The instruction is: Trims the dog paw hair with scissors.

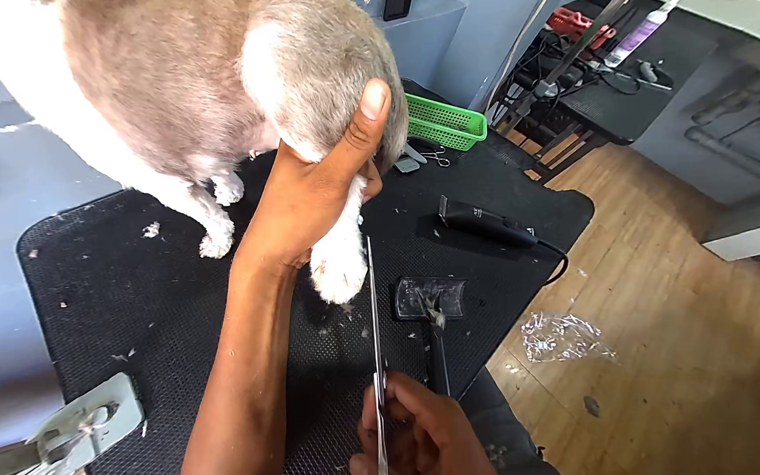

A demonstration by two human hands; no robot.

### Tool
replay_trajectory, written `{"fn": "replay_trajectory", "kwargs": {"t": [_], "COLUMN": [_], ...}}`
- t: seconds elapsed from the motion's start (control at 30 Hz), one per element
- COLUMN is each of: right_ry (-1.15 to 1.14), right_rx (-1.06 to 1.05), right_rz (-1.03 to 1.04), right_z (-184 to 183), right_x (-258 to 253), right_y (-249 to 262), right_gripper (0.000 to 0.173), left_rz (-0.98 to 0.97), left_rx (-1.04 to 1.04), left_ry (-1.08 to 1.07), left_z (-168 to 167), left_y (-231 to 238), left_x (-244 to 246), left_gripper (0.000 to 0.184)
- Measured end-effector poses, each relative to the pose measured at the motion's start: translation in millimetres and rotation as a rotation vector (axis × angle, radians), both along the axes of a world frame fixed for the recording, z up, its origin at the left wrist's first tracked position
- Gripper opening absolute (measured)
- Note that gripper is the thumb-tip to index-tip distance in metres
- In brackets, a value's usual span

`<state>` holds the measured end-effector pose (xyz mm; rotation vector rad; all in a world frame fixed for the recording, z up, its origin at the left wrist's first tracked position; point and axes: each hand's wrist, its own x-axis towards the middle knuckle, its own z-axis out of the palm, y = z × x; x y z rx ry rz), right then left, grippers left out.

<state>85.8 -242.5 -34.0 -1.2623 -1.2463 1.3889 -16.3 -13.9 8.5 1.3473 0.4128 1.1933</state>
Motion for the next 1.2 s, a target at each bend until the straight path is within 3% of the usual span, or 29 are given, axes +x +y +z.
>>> {"fn": "replay_trajectory", "kwargs": {"t": [0.37,0.57,0.7,0.8,0.9,1.03,1.2], "right_ry": [0.002,0.014,-0.032,-0.176,-0.323,-0.417,-0.475], "right_rx": [0.006,-0.040,0.045,0.078,0.079,-0.044,-0.246], "right_rz": [0.019,0.012,0.248,0.512,0.649,0.718,0.793], "right_z": [2,7,14,33,56,81,83], "right_x": [2,15,67,114,140,146,132], "right_y": [3,8,23,41,58,78,79], "right_gripper": [0.022,0.025,0.031,0.034,0.039,0.042,0.042], "left_rz": [-0.003,0.025,0.003,-0.024,0.008,0.017,0.120], "left_rx": [0.018,0.130,0.149,0.194,0.169,0.161,0.160], "left_ry": [-0.003,-0.007,-0.054,-0.072,-0.089,-0.091,0.008], "left_z": [-1,-8,-12,-15,-13,-10,-9], "left_y": [2,8,11,15,14,10,12], "left_x": [-1,-1,1,2,7,10,10], "left_gripper": [0.022,0.023,0.015,0.017,0.021,0.022,0.028]}}
